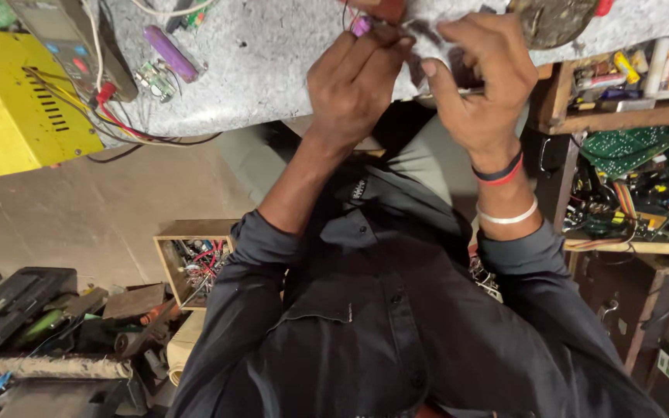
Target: The person strips and twists wires, then solders them to a pink cylindrical battery. They repeatedly test the connection by touching the battery to a small wooden box with a light, then re-solder the joint. The clip ends with the person holding the battery and wire.
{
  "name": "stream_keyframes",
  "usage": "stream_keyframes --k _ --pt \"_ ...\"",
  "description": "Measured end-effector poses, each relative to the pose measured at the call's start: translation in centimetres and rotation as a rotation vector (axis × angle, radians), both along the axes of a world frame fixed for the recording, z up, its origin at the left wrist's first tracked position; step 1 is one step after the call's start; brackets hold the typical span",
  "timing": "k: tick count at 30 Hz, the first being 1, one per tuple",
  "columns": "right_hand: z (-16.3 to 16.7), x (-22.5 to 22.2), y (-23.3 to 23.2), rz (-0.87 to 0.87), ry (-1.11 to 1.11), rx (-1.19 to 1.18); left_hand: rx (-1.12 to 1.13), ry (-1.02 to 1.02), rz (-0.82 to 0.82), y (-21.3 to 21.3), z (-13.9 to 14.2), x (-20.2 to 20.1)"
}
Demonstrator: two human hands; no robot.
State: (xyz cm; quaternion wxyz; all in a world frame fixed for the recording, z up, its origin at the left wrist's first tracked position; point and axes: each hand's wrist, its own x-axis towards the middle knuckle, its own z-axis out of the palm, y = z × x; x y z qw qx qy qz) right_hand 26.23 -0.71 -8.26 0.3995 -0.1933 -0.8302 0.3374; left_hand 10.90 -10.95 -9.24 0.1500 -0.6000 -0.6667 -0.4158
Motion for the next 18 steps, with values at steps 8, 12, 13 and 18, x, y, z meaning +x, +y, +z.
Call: stream_keyframes --k 8,12,13,18 --pt "0.1 0.1 -1.4 -0.025 -0.090 -0.116 -0.020 -0.091 -0.050 -1.2 -0.6 -0.4" --pt "-0.9 -0.2 -2.1 -0.058 -0.026 -0.240 -0.012 -0.112 -0.049 -0.9 -0.7 -0.6" --pt "-1.1 -0.5 -2.3 -0.028 0.055 -0.408 -0.014 -0.123 -0.064 -0.9 -0.7 -0.7" --pt "-1.5 -1.3 -3.2 -0.108 0.228 -0.744 0.048 -0.258 -0.112 -1.3 -0.6 -1.2"
